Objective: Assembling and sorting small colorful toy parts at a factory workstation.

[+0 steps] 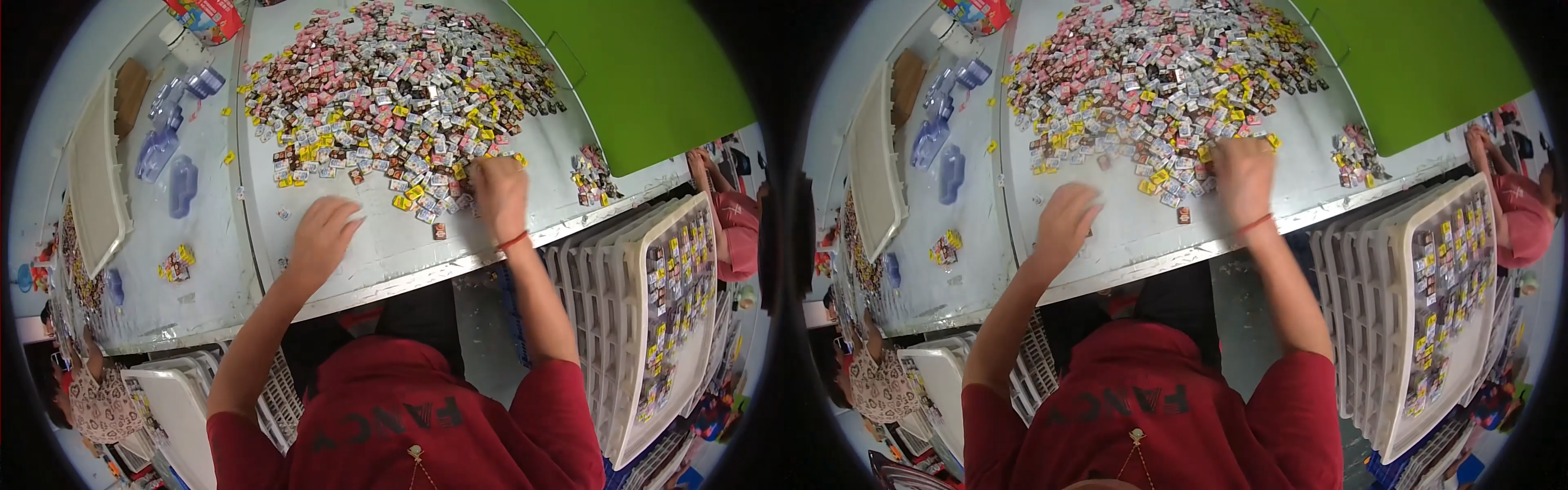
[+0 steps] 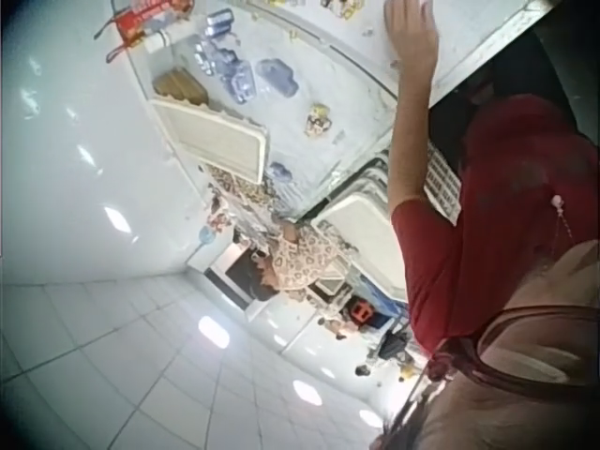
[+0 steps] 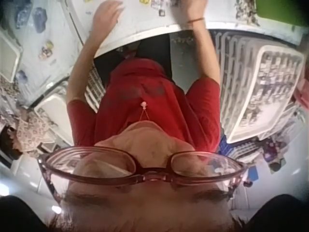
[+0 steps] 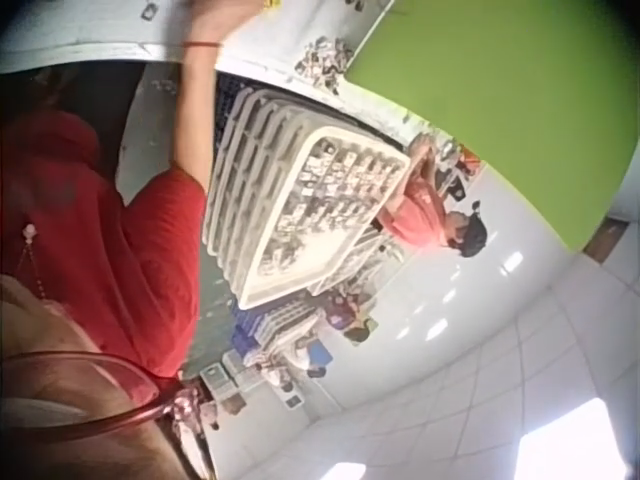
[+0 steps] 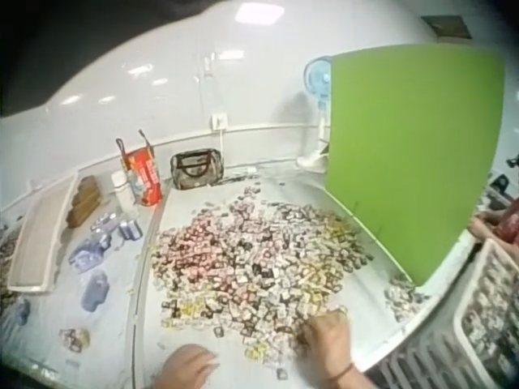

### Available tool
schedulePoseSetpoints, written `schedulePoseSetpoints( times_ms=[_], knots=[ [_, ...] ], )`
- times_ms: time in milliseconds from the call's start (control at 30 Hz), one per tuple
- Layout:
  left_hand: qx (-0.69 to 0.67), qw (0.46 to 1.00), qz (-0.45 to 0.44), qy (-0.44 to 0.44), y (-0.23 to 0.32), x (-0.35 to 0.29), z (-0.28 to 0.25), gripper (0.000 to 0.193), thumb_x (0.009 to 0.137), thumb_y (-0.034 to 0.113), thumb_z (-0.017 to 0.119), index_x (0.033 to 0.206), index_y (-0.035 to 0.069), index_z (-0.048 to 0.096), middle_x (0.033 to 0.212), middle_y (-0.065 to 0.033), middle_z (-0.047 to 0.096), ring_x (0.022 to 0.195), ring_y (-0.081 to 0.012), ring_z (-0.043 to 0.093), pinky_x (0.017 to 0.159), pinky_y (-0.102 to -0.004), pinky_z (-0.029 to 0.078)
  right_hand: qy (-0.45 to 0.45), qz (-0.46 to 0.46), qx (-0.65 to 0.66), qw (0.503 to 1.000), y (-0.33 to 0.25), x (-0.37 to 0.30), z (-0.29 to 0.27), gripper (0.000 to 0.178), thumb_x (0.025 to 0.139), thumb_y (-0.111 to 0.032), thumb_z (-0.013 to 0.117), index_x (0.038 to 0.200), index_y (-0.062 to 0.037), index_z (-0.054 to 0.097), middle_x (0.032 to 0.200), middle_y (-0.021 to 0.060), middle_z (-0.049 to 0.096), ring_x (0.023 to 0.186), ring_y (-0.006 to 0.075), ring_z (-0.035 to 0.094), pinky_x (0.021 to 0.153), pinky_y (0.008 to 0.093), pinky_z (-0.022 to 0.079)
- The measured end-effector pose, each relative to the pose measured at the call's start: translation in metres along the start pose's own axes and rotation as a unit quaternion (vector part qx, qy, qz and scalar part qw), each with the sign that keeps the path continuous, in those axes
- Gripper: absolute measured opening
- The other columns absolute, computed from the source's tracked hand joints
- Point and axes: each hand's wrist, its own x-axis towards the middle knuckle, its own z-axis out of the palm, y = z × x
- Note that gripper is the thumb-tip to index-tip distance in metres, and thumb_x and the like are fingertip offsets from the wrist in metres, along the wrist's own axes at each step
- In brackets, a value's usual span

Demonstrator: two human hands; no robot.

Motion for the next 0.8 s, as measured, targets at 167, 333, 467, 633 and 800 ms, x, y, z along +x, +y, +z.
schedulePoseSetpoints(
  times_ms=[167,333,467,633,800],
  knots=[
    [-0.015,0.988,0.155,0.018,0.025,0.116,0.083,0.021,0.075,0.006,0.063,0.096,0.002,0.063,0.094,-0.0092,0.062,0.087,-0.0262,0.057,0.076,-0.0363,0.048,-0.014,0.097,-0.066,0.993,0.057,0.011,-0.014,0.015,0.078,-0.015,0.068,0.092,-0.0086,0.069,0.087,0.0109,0.067,0.086,0.032,0.058,0.078,0.043,0.042],
    [-0.036,0.973,0.225,0.028,0.018,0.162,0.142,0.023,0.073,0.007,0.06,0.095,0.003,0.064,0.091,-0.0084,0.063,0.085,-0.0264,0.057,0.076,-0.0376,0.048,-0.053,0.11,-0.054,0.991,0.057,0.002,-0.013,0.016,0.079,-0.017,0.067,0.093,-0.0098,0.069,0.087,0.009,0.067,0.087,0.0302,0.057,0.082,0.042,0.04],
    [-0.043,0.984,0.137,-0.104,0.019,0.167,0.145,0.032,0.072,0.008,0.071,0.103,0.004,0.065,0.098,-0.0079,0.066,0.097,-0.0287,0.057,0.086,-0.0394,0.047,-0.033,0.096,-0.04,0.994,0.064,-0.004,-0.014,0.013,0.079,-0.018,0.066,0.089,-0.0097,0.068,0.085,0.0081,0.066,0.086,0.0289,0.057,0.081,0.0411,0.04],
    [-0.029,0.99,0.115,-0.072,0.023,0.165,0.145,0.033,0.071,0.016,0.076,0.102,0.008,0.068,0.103,-0.007,0.068,0.104,-0.0299,0.058,0.091,-0.0422,0.046,-0.034,0.055,-0.061,0.996,0.051,0.009,-0.011,0.01,0.077,-0.018,0.068,0.083,-0.0092,0.067,0.083,0.0078,0.066,0.085,0.0281,0.057,0.081,0.0411,0.039],
    [-0.021,0.992,0.112,-0.06,0.024,0.165,0.145,0.029,0.073,0.015,0.074,0.1,0.006,0.068,0.098,-0.0099,0.068,0.1,-0.0297,0.06,0.087,-0.0418,0.048,-0.093,0.077,-0.124,0.985,0.033,0.002,-0.005,0.018,0.078,-0.016,0.068,0.095,-0.0076,0.066,0.094,0.0112,0.066,0.087,0.0284,0.058,0.084,0.042,0.039]
  ],
)
